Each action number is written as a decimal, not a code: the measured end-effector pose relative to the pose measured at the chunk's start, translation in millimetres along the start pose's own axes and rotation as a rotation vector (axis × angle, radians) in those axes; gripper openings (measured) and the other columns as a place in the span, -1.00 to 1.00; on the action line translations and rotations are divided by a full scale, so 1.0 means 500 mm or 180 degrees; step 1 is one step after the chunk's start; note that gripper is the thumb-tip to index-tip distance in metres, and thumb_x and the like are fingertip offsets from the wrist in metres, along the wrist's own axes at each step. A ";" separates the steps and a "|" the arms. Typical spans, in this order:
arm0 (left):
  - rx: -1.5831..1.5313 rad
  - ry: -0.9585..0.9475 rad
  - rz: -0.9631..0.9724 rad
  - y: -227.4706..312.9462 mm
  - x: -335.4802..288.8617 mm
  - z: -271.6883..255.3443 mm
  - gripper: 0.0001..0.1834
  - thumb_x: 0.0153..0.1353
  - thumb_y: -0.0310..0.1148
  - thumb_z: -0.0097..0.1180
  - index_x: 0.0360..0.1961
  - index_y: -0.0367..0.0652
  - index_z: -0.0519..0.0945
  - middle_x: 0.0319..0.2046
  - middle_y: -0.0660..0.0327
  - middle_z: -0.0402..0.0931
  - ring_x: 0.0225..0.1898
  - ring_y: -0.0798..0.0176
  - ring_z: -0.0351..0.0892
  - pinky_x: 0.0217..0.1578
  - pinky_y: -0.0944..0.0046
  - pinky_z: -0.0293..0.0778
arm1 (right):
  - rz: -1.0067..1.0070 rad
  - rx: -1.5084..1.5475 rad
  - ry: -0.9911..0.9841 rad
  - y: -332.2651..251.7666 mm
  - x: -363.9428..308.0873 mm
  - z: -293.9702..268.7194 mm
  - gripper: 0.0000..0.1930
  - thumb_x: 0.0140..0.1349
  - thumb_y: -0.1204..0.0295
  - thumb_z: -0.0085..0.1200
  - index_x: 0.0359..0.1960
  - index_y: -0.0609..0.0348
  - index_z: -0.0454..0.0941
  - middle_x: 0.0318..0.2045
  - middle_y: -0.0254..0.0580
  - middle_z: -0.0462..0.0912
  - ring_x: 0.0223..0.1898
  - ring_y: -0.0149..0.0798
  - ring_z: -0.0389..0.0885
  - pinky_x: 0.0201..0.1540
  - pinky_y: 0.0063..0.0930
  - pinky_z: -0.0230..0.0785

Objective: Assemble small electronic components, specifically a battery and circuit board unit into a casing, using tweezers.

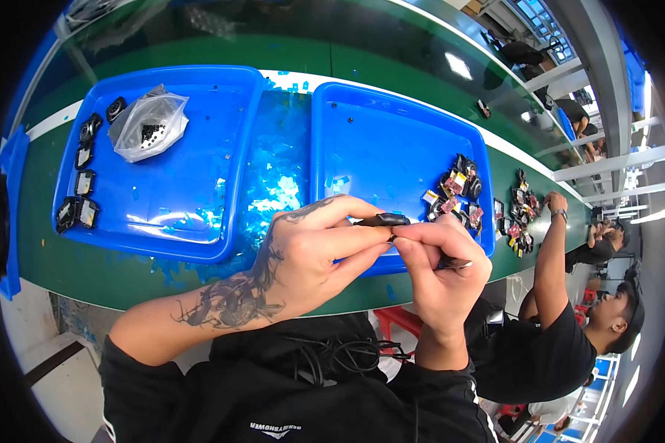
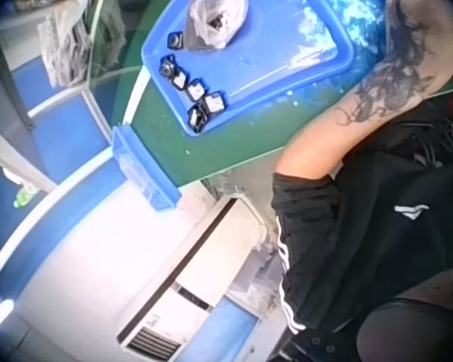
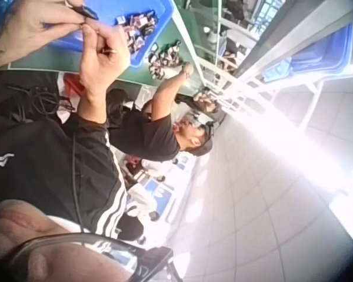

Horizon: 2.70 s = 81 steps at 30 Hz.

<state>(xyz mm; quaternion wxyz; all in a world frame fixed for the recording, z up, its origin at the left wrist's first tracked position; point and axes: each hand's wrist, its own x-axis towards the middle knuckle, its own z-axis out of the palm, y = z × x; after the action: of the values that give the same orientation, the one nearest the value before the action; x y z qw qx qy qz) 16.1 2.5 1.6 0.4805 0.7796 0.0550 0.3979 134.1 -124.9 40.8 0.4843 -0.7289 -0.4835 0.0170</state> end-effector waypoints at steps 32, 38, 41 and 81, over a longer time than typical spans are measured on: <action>0.0652 -0.0292 0.0633 -0.015 -0.009 0.003 -0.77 -0.08 -0.58 0.32 -0.31 -0.20 0.68 -0.20 0.14 0.56 -0.29 0.20 0.65 -0.36 0.35 0.63 | 0.1176 0.1804 -0.0263 0.022 -0.013 0.000 -0.89 0.01 0.61 0.22 -0.51 0.25 0.49 -0.66 -0.55 0.37 -0.60 -0.68 0.23 -0.54 -0.72 0.03; 0.0175 -0.0233 -0.0245 0.006 0.000 0.003 -0.81 -0.01 -0.57 0.32 -0.31 -0.20 0.69 -0.20 0.16 0.58 -0.35 0.28 0.64 -0.37 0.38 0.56 | 0.1551 0.2009 -0.0089 0.012 -0.016 -0.006 -0.93 0.15 0.60 0.13 -0.34 0.34 0.58 -0.52 -0.36 0.60 -0.52 -0.63 0.41 -0.46 -0.73 0.19; -0.0080 -0.0303 -0.0350 0.004 0.002 0.003 -0.81 0.00 -0.58 0.31 -0.29 -0.21 0.70 -0.20 0.17 0.59 -0.34 0.32 0.65 -0.36 0.39 0.56 | 0.1517 0.1800 -0.0044 -0.001 -0.016 -0.012 -0.94 0.13 0.61 0.15 -0.36 0.36 0.59 -0.60 -0.45 0.52 -0.57 -0.66 0.34 -0.49 -0.73 0.14; -0.1416 -0.0696 -0.2011 -0.010 0.016 -0.007 -0.78 0.17 -0.54 0.19 -0.15 -0.40 0.64 -0.19 0.05 0.63 -0.21 0.31 0.65 -0.17 0.38 0.60 | 0.0623 0.0453 -0.0381 0.026 -0.018 -0.005 -0.92 0.16 0.53 0.19 -0.40 0.26 0.54 -0.69 -0.40 0.43 -0.66 -0.60 0.23 -0.61 -0.66 0.04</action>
<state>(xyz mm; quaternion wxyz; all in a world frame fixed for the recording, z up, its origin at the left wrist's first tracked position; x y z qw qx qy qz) 20.4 11.2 3.1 0.7393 0.6389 0.1532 0.1475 139.3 -133.9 28.6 0.5011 -0.7341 -0.4357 0.1418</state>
